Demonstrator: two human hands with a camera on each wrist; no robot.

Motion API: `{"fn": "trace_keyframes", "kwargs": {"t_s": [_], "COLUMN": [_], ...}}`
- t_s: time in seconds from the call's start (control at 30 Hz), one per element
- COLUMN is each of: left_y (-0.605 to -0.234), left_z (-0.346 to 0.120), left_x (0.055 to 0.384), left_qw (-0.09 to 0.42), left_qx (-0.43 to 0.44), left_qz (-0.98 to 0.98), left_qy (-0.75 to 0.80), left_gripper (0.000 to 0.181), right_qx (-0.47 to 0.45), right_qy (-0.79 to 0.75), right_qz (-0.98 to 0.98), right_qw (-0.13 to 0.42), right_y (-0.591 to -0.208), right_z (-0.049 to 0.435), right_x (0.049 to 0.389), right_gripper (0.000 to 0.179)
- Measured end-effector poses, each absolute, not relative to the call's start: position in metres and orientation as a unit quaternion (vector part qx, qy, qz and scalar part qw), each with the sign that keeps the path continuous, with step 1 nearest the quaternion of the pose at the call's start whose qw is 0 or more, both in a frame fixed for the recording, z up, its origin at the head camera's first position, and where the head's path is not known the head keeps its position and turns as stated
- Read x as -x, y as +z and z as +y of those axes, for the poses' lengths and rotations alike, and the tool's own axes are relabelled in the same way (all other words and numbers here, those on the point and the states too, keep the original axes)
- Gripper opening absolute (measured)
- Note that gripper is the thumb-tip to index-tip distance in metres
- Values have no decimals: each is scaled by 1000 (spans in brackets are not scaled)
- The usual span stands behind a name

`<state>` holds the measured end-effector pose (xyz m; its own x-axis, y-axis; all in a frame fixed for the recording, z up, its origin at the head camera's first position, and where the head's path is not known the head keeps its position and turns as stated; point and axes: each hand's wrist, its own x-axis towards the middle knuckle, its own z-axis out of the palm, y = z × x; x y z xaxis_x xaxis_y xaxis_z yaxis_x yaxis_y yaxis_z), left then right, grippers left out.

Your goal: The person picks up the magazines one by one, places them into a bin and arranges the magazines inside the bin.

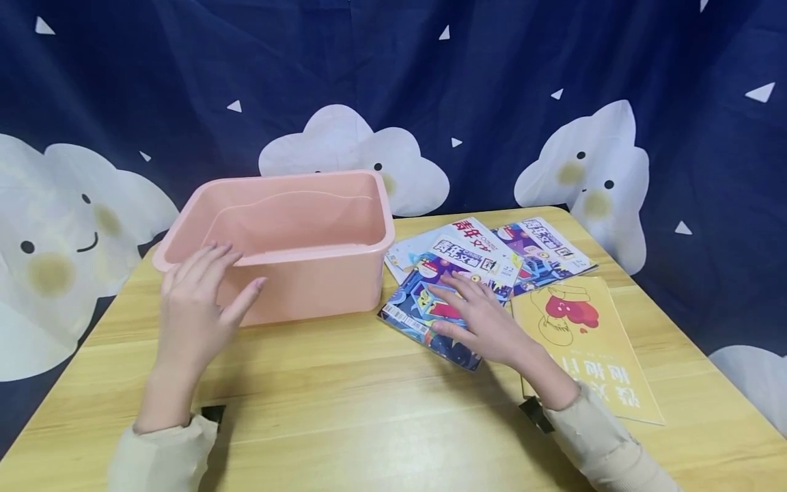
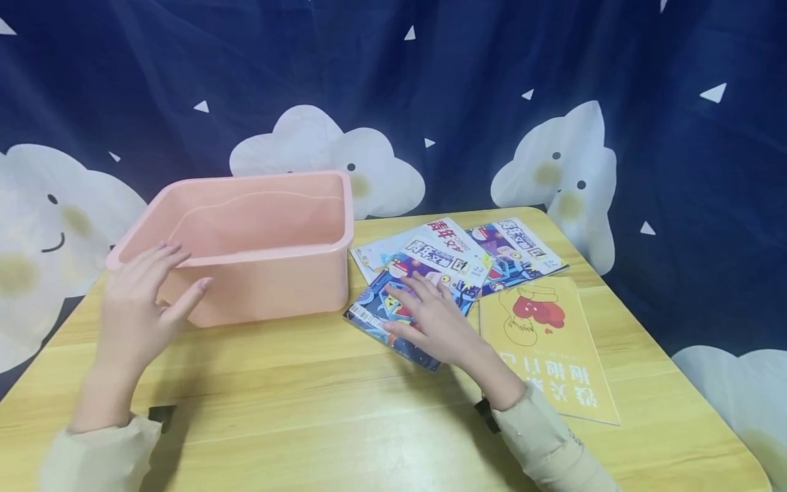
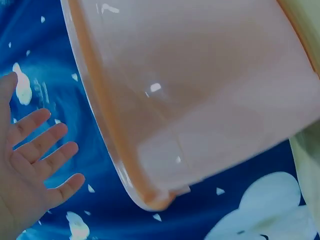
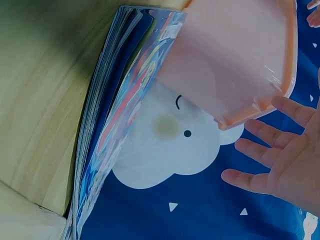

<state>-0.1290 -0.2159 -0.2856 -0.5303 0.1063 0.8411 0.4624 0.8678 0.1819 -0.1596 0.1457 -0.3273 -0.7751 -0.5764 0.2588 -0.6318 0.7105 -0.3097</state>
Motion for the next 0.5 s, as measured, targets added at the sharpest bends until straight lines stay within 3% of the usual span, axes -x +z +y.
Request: {"fn": "trace_keyframes", "kwargs": {"t_s": [0.3,0.5], "left_y": [-288,-292], "left_z": [-260,-281], "left_x": [138,141], "left_qw": [484,483], "left_qx": [119,86], "left_qz": [-839,-827], "left_qy": [-218,-274], "left_gripper": [63,42], "right_qx": [-330,-337], "right_qy": [201,193], "right_qz": [-920,-918], "right_qw": [68,78], "right_y": [-329,-329], "right_z": [147,149], "right_x": [157,157], "right_gripper": [53,53]}}
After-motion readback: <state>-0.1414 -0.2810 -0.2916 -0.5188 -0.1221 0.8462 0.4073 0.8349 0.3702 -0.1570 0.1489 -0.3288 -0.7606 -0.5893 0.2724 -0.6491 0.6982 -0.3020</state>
